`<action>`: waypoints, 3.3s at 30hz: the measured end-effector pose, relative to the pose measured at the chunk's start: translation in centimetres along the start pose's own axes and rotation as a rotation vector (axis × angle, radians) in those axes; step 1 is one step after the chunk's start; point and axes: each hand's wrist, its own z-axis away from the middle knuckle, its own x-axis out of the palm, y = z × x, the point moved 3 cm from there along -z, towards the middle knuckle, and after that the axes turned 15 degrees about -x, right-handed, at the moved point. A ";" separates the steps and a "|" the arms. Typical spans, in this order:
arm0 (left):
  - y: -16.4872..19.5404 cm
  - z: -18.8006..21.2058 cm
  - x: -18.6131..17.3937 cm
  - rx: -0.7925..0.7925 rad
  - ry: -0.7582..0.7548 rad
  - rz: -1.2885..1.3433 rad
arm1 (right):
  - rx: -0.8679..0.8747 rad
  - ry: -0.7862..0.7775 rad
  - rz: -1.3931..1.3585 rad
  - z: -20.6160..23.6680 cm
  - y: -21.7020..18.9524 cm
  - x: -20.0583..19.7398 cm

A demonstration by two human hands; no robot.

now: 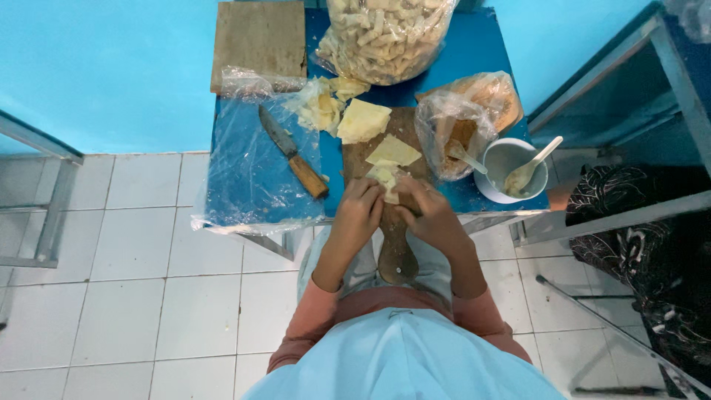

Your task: The person places slices of cheese from a wooden board onto pastry pieces and uses a spoon to add filling from a plastic bag onto them, assembling filled snacks on a blue table. They rearrange the cheese slices and handle the snack pieces one at a time.

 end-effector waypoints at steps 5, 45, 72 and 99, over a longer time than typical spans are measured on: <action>0.7 -0.1 -0.9 0.024 -0.035 -0.005 | -0.035 -0.055 -0.023 0.4 0.7 0.2; -0.2 -0.7 -0.2 -0.076 -0.045 -0.038 | -0.043 -0.039 -0.179 -0.8 2.4 0.4; -0.9 -1.5 -0.1 -0.105 -0.016 -0.089 | -0.078 -0.066 0.060 -2.4 2.6 1.3; -0.3 -1.3 -1.1 -0.157 0.052 -0.189 | -0.171 -0.053 0.137 -2.6 3.3 3.2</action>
